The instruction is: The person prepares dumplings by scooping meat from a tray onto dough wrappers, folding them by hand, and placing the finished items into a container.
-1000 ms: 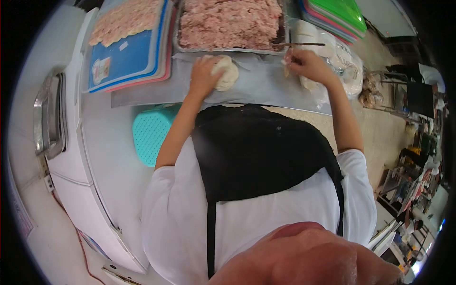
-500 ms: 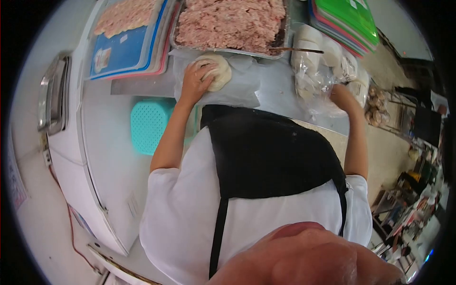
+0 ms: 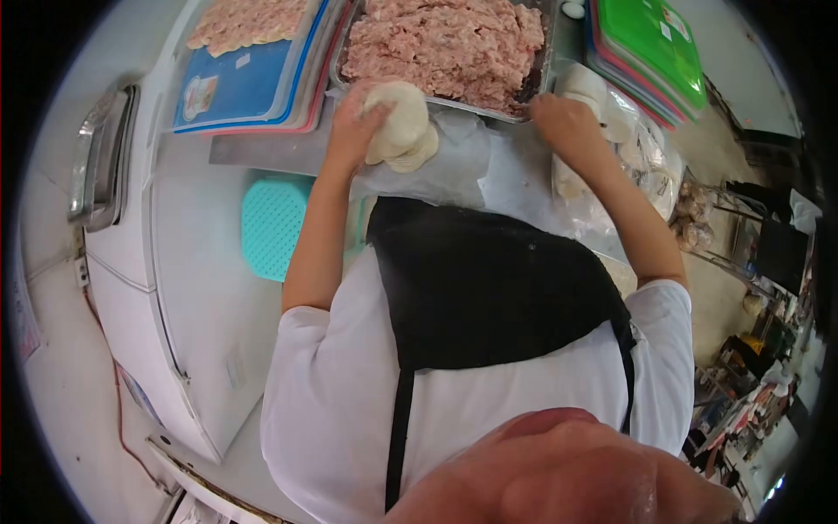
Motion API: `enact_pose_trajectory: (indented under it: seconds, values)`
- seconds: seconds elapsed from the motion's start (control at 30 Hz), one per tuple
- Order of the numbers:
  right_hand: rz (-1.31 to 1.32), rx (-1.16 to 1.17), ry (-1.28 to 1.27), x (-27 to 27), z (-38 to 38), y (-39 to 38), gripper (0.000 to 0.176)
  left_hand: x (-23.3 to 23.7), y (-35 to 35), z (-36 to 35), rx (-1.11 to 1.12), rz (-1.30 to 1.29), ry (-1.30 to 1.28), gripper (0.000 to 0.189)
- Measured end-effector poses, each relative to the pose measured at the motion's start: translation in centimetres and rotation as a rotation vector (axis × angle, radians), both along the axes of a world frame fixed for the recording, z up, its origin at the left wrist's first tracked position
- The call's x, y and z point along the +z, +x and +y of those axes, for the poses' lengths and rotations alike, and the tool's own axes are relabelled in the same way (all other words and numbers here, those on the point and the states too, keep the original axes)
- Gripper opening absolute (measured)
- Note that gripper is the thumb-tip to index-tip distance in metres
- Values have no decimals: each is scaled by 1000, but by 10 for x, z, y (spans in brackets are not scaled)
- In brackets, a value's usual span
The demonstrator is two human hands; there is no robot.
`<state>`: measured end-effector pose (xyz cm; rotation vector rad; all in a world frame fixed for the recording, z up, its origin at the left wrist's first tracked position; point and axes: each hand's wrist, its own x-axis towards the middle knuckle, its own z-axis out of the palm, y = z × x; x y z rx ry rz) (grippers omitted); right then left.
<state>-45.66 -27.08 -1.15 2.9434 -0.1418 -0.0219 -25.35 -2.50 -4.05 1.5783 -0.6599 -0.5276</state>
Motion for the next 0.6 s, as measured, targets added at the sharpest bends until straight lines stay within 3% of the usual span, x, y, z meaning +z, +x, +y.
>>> enact_pose_trajectory:
  seconds: [0.1, 0.23, 0.3, 0.4, 0.5, 0.53, 0.6]
  values:
    - [-56, 92, 15, 29, -12, -4, 12, 14, 9, -4, -325, -138, 189, 26]
    - [12, -118, -118, 84, -6, 15, 24, 2, 19, -5, -581, 109, 103, 27]
    - [-64, -52, -61, 54, -16, 25, 23, -8, 23, -8, -725, 245, 72, 28]
    - [6, -58, 62, 5, -17, 29, 23, -28, 26, -10, -722, 217, 87, 30]
    - [120, -112, 56, 2, 3, 33, 24, -27, 27, -4, -608, 495, 49, 30]
    - [163, -141, 33, 11, 12, 37, 15, -28, 32, -1, -617, 404, 71, 30]
    - [168, -209, 115, 14, 19, 39, 17, -31, 43, 2, -619, 216, 100, 31]
